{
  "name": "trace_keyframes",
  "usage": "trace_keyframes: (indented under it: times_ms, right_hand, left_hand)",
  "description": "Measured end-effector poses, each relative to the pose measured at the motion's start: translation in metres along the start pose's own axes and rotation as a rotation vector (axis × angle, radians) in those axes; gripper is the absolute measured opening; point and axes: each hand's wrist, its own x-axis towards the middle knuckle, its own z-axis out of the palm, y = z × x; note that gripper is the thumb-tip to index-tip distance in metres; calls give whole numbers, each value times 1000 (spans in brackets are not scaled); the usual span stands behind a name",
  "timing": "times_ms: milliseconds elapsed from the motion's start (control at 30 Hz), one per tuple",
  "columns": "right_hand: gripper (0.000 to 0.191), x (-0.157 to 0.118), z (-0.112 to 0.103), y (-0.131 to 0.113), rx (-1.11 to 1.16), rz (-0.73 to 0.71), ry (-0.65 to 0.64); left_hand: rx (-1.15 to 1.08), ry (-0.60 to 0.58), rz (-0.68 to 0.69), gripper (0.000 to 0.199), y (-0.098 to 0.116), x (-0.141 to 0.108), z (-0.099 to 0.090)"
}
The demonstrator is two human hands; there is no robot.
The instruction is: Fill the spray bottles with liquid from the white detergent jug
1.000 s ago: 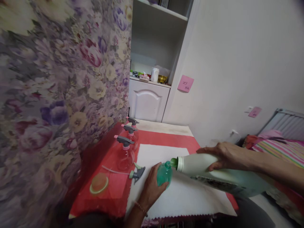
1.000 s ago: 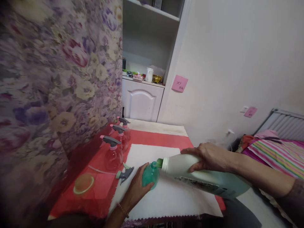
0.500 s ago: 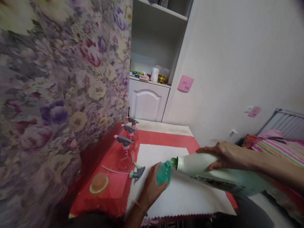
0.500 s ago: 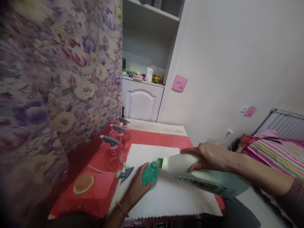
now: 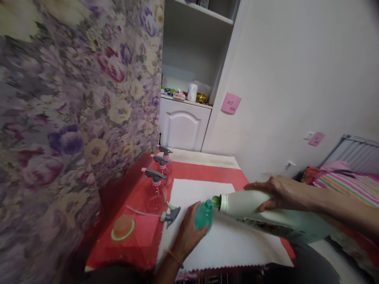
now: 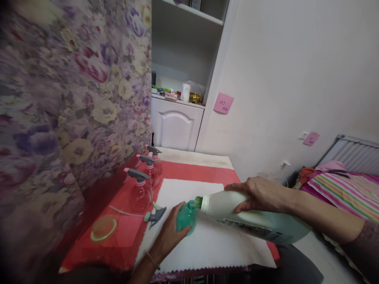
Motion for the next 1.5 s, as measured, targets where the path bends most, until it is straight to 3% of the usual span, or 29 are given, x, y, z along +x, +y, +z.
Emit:
trace_keyframes:
  times_ms: [1500]
  right_hand:
    - [60, 0, -4, -5, 47, 8, -14]
  left_hand:
    - [-2, -5, -32, 72, 5, 1, -1]
